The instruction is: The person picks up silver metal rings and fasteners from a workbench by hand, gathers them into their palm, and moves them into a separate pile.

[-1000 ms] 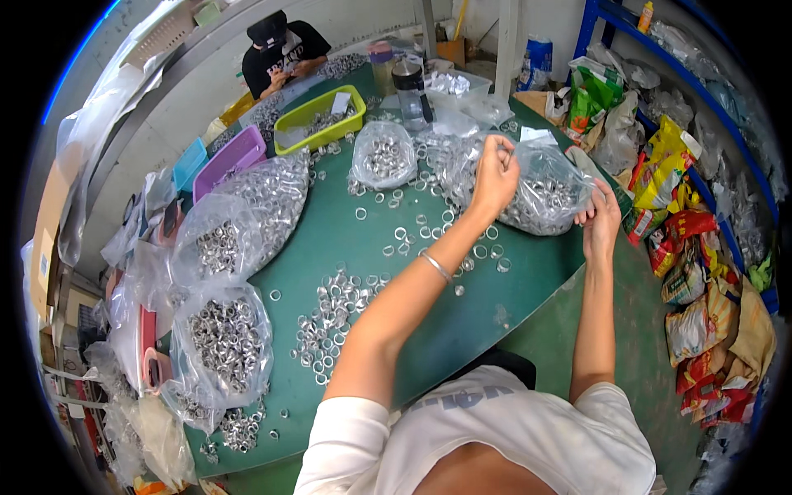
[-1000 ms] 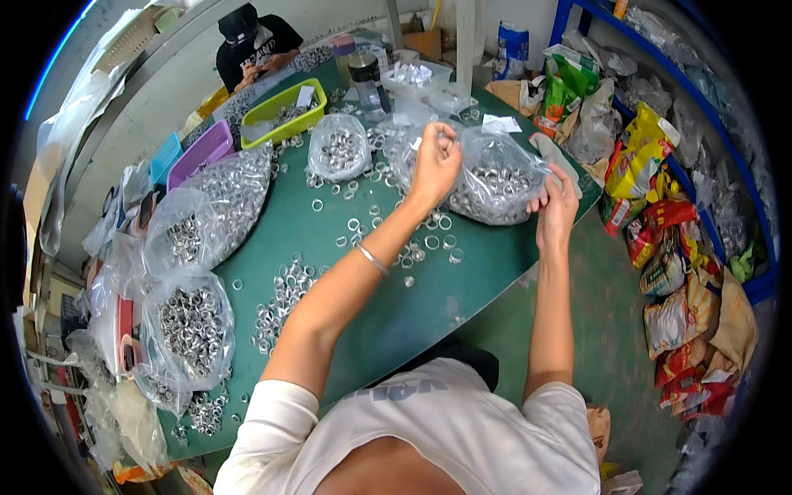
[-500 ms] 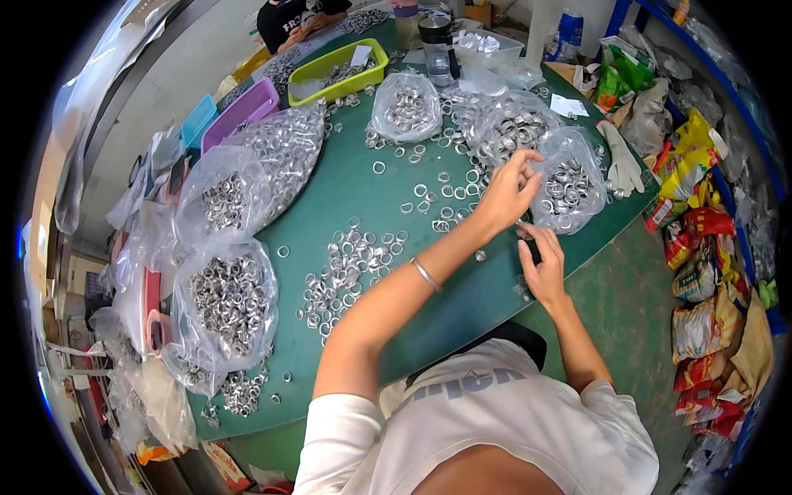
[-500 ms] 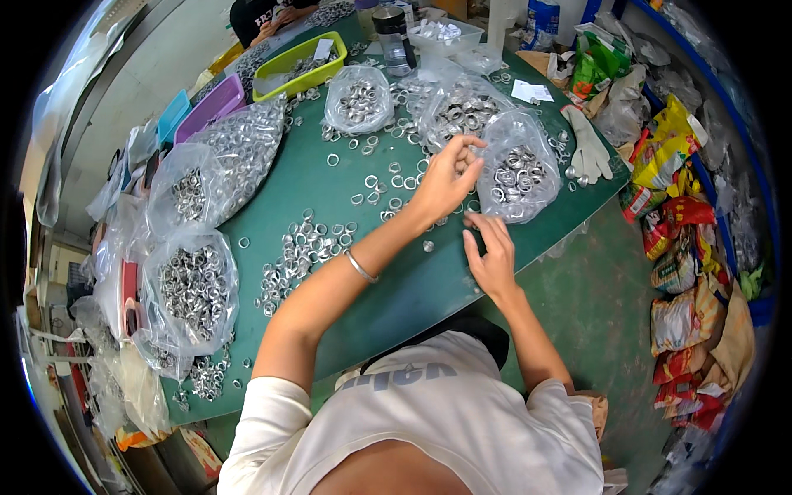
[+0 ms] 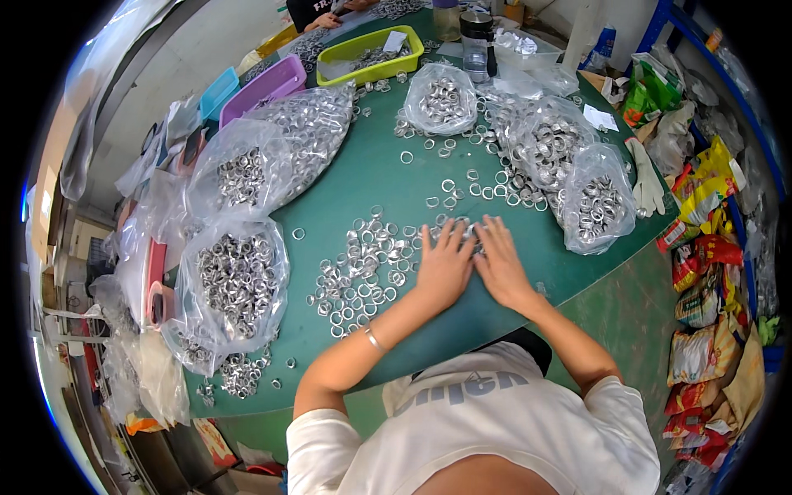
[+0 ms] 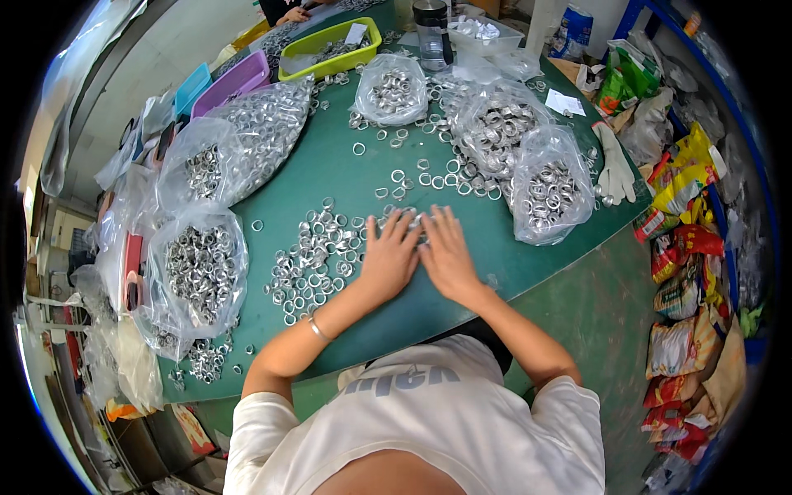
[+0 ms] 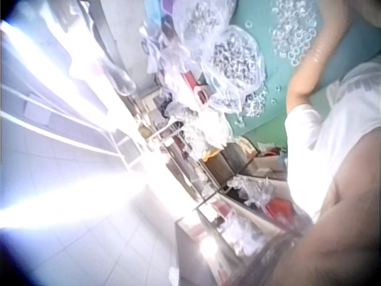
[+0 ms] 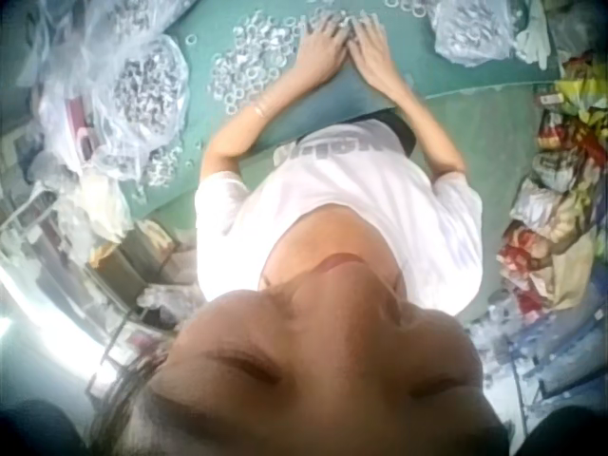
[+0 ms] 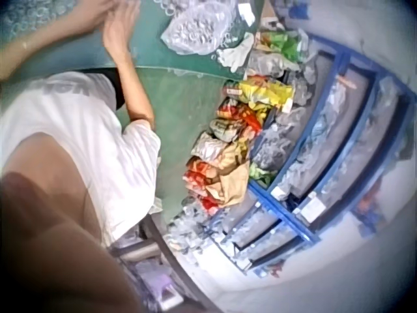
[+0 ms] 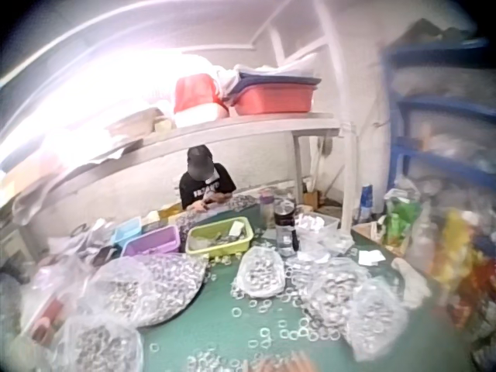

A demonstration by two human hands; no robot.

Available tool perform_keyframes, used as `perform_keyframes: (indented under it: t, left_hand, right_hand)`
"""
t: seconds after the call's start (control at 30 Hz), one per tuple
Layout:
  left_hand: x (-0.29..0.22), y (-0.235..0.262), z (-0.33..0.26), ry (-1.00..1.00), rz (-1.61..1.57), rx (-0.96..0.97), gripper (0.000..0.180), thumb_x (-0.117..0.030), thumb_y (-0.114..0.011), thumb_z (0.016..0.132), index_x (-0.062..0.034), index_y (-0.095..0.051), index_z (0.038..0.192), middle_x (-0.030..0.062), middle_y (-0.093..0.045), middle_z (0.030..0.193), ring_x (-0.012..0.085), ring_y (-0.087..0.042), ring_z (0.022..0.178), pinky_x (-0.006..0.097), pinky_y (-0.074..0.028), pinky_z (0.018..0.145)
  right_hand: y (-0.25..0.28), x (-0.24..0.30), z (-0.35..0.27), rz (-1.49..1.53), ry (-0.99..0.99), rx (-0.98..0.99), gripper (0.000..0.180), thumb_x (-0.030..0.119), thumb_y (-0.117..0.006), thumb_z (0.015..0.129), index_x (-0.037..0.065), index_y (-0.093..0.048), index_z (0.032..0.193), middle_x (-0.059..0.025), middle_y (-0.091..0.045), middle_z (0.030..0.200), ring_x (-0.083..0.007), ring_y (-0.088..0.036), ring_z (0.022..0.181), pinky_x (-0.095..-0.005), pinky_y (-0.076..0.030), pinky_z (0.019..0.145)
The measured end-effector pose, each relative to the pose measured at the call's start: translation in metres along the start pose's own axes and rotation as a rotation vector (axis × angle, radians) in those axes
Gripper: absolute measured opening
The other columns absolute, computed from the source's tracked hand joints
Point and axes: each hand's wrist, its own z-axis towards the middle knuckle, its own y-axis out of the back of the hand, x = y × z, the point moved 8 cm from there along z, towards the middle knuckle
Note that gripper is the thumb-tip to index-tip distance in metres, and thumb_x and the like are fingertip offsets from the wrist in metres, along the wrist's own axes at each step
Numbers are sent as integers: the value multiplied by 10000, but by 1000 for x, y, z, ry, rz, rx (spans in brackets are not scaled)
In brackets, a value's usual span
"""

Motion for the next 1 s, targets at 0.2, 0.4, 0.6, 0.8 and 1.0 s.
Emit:
perform_keyframes:
  t: [0.2,0.4,0.6,0.8,1.0]
  left_hand:
    - [35,36,-51,202,49,4,453,-204,-599,779,-37,-468,1180,141,-389,1288,348,-296,1255,597,-214,985]
    - [1,40,-40,111,-33,-23,475,-247,-621,778,-100,-475,1205,116,-363,1327,350,-276,1265,624,-235,957]
    - [34,36,-69,207,23,6,341,-218,-605,788,-109,-560,1108,71,-375,1339,323,-308,1252,646,-230,946]
    - [39,49,-104,328,-42,18,344,-166,-607,787,-80,-545,1114,103,-372,1331,340,-308,1246,624,-226,968]
    - [26,58,-122,385,-194,22,356,-97,-607,788,-61,-527,1133,123,-367,1343,334,-296,1274,587,-200,1010]
  right_hand:
    - [4,19,46,286,185,90,378,178,-545,848,34,-502,1195,-161,-381,1346,-318,-318,1276,-406,-268,1039]
    - [-13,-30,100,-381,72,-39,473,358,-517,855,75,-482,1232,-170,-367,1345,-343,-260,1291,-495,-173,1055]
    - [-31,39,36,42,264,271,465,307,-531,856,42,-467,1233,-138,-351,1368,-304,-245,1312,-455,-187,1064]
    - [-2,61,29,132,347,380,575,279,-636,776,77,-429,1272,-128,-335,1377,-328,-258,1301,-481,-224,1048]
    - [-30,82,11,-43,538,381,513,230,-690,717,91,-521,1182,-113,-424,1305,-326,-340,1249,-480,-285,1005]
